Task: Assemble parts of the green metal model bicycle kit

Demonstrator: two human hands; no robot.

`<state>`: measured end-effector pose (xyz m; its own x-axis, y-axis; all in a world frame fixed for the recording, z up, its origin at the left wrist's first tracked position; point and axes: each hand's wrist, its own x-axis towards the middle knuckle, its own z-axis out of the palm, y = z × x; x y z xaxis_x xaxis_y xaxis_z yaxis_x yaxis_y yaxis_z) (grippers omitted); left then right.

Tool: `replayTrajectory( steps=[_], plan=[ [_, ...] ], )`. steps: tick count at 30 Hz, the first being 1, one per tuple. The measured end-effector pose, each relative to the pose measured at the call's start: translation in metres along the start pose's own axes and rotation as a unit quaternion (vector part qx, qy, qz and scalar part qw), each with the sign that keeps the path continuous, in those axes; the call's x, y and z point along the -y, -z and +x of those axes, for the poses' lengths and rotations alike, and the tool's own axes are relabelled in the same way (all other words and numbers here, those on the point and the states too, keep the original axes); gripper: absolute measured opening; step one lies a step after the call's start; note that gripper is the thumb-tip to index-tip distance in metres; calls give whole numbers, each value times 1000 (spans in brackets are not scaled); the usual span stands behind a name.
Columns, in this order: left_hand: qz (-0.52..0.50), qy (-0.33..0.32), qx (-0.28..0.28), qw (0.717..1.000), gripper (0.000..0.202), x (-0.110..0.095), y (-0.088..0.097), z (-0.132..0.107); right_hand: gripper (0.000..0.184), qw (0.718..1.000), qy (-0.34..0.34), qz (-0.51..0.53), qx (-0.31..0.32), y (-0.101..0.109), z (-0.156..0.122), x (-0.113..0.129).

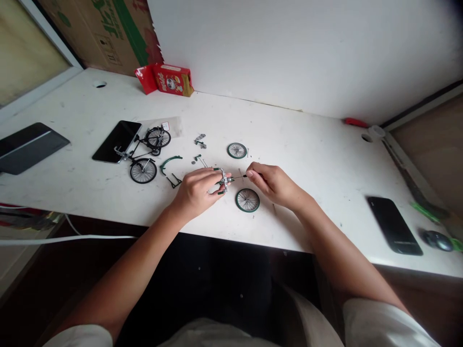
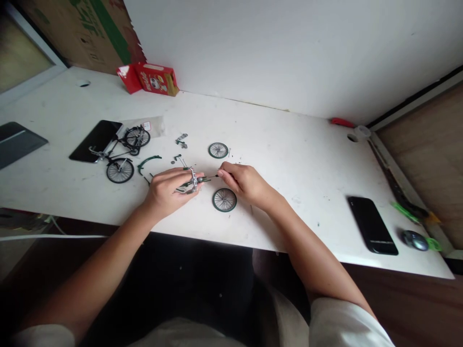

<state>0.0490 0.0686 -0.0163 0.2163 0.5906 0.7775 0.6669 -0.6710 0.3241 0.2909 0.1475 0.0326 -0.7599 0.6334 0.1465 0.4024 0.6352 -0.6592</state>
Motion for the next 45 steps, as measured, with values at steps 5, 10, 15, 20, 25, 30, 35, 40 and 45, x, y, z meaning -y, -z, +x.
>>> replayTrajectory(
  steps=[5, 10, 15, 20, 25, 30, 35, 40, 45],
  plan=[
    [33, -37, -7, 999, 20, -1, 0, 0, 44, 1000, 3, 18, 14, 1, -1, -1],
    [63, -73, 13, 995, 21, -6, 1, 2, 52, 994, -37, 86, 50, -1, 1, -3],
    [87, -82, 39, 992, 15, -11, 3, 6, 55, 991, -78, 100, 52, -4, 1, -4],
    [86, -52, 15, 995, 17, -5, 1, 4, 30, 993, -54, 77, 75, -1, -1, -2],
    [67, -44, 8, 997, 16, 0, 0, 2, 31, 995, -33, 50, 84, 0, 0, -5],
    [46, -61, 20, 997, 16, -2, 0, 2, 38, 994, -46, 62, 83, -1, 1, -9],
    [50, -70, 30, 996, 19, -5, 0, 1, 47, 991, -68, 89, 75, -5, 0, -9],
    [70, -83, 28, 994, 19, -7, 2, 2, 55, 983, -103, 130, 73, -10, 1, -6],
    [69, -80, 24, 994, 18, -7, 1, 2, 58, 982, -116, 127, 83, -10, 1, -6]
  ],
)
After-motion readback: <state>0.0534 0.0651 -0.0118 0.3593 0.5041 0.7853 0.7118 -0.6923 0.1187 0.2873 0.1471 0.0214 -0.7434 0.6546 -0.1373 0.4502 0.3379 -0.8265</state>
